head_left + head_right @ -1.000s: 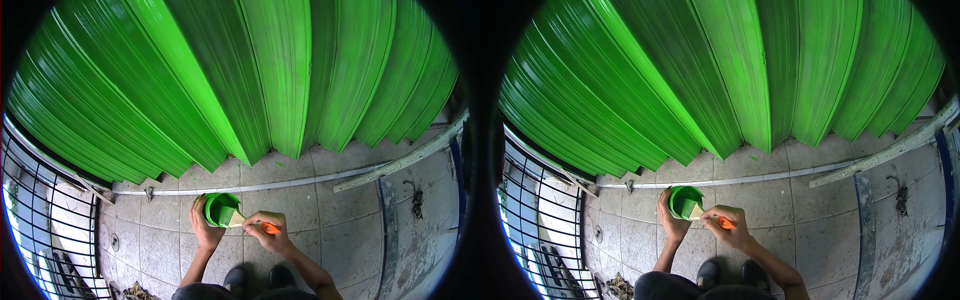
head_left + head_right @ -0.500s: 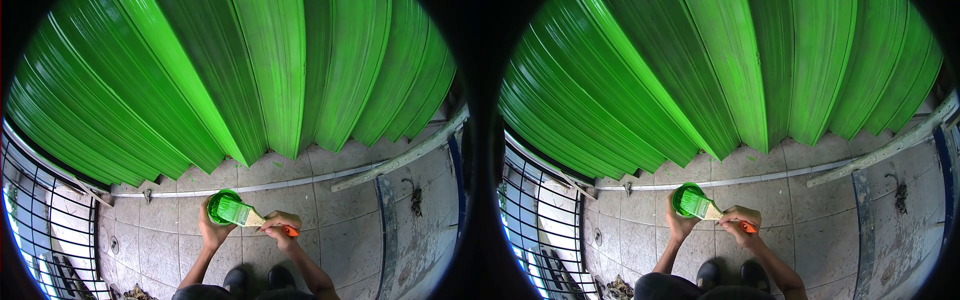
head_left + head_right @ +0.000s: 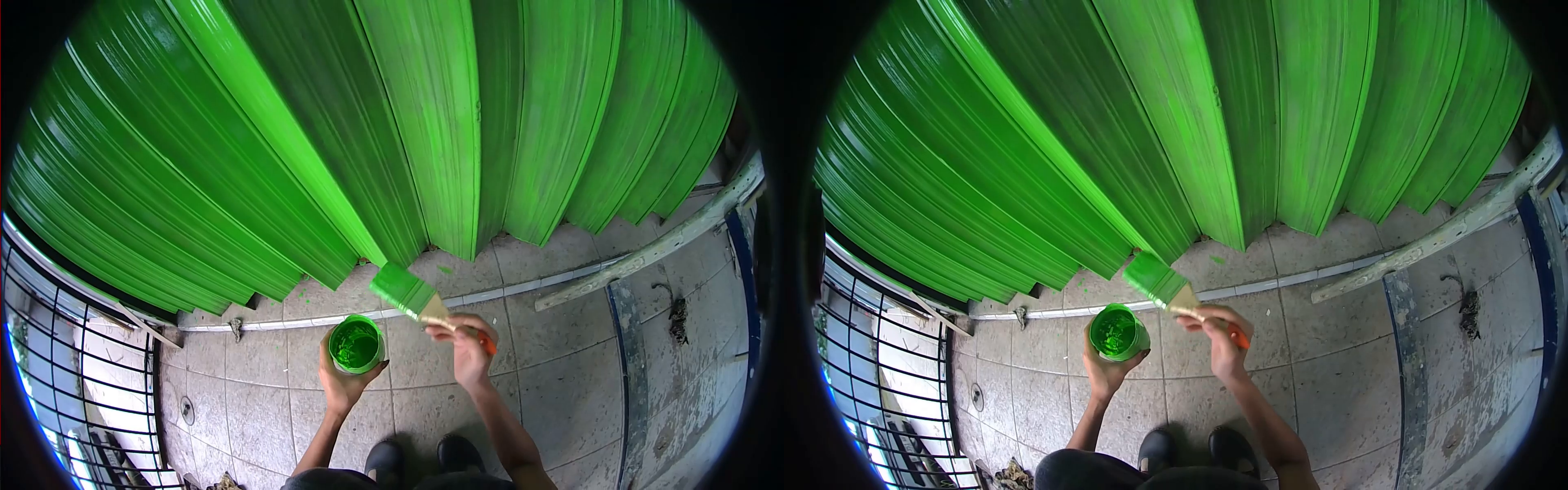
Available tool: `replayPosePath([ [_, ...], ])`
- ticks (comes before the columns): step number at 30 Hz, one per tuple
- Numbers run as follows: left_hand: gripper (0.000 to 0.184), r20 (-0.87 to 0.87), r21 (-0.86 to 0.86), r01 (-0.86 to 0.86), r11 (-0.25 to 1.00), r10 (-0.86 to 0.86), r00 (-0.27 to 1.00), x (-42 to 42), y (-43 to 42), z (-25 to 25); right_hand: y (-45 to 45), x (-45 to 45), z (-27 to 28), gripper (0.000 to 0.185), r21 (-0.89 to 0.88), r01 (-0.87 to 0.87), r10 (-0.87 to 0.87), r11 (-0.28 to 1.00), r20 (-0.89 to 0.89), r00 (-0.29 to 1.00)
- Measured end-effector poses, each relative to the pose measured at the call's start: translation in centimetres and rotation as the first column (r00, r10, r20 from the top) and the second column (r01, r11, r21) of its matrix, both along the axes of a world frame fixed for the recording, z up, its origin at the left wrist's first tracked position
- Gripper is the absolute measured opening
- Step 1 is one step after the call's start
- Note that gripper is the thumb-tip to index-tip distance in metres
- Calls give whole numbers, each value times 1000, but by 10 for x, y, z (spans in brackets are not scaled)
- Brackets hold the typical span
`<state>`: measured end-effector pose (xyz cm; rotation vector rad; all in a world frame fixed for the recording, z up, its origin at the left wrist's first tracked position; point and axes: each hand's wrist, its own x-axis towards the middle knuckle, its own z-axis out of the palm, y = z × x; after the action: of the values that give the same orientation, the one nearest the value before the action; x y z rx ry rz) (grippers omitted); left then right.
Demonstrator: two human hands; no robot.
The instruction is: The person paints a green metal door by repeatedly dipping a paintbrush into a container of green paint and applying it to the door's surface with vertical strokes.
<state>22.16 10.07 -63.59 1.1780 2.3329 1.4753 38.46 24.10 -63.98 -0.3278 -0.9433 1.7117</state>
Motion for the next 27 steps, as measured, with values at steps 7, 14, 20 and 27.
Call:
replayPosePath([
  [7,91,29,10,14,1000,-14,999,-5,-7,-9,73,-28,-65,17,-8,177,-169,984,265,949],
  [14,88,28,7,11,1000,-11,1000,-5,-9,-6,107,-79,-28,12,96,223,-242,970,304,922],
  [20,88,58,-16,13,1000,-12,998,-3,-9,-6,114,-75,46,13,193,272,-284,943,35,958],
  [27,89,59,6,-5,1000,5,998,-7,-11,-9,95,-42,-65,16,92,320,-333,943,274,902],
])
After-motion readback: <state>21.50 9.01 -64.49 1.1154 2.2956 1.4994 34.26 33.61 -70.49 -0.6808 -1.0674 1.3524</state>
